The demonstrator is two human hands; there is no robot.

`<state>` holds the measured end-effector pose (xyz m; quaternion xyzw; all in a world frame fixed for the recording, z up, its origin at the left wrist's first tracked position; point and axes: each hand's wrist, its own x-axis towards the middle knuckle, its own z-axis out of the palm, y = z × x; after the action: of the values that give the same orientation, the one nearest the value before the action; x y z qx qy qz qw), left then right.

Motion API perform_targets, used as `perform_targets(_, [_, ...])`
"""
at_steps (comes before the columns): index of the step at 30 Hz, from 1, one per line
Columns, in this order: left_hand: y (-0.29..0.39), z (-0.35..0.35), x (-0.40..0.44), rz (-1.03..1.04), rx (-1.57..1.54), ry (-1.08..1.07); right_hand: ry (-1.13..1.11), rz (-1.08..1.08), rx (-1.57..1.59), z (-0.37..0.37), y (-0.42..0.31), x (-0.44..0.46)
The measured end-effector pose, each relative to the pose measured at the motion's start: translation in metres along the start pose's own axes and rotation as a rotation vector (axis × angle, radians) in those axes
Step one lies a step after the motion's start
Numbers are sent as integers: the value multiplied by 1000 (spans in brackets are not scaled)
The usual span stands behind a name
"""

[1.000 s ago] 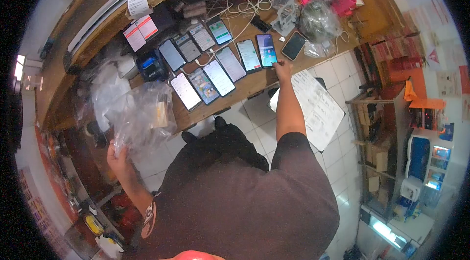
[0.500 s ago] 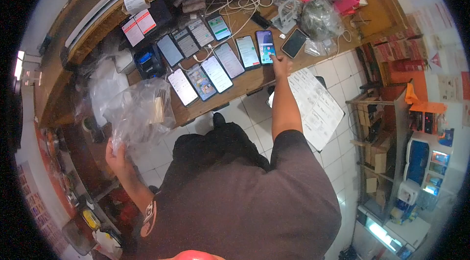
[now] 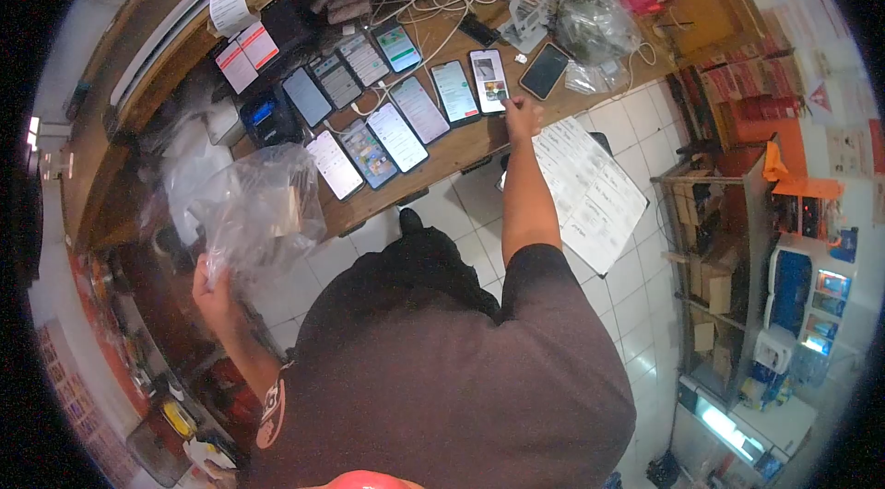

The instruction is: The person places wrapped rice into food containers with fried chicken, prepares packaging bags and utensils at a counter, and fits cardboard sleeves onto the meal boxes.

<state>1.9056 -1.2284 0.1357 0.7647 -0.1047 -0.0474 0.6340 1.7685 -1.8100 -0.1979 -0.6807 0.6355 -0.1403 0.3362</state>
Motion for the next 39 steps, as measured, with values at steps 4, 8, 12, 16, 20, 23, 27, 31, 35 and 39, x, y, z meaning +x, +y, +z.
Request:
perform_targets(4, [1, 6, 3, 33, 21, -34, 10, 47, 38, 3, 0, 2])
perform_targets(8, [-1, 1, -3, 35, 0, -38, -3, 51, 62, 12, 14, 15])
perform_targets(12, [-9, -2, -9, -25, -40, 3, 9, -57, 110, 19, 31, 25])
perform_targets(16, [-10, -3, -8, -7, -42, -18, 93, -184, 107, 2, 9, -5])
perform_targets(20, [-9, -6, -7, 13, -28, -19, 20, -110, 229, -20, -14, -26])
perform_targets(23, [-8, -7, -6, 31, -32, -9, -82, -43, 324, -19, -6, -14])
perform_targets(27, [-6, -7, -8, 33, -12, 4, -75, -59, 258, 4, 22, 18])
perform_targets(31, [-9, -11, -13, -5, -34, 0, -53, 55, 68, 4, 6, 15])
perform_targets(35, [-8, -10, -14, 8, -33, -10, -12, 160, -102, -22, -44, -21])
perform_targets(39, [-8, -11, -20, -27, -30, 9, -10, 164, -64, -17, -40, -15])
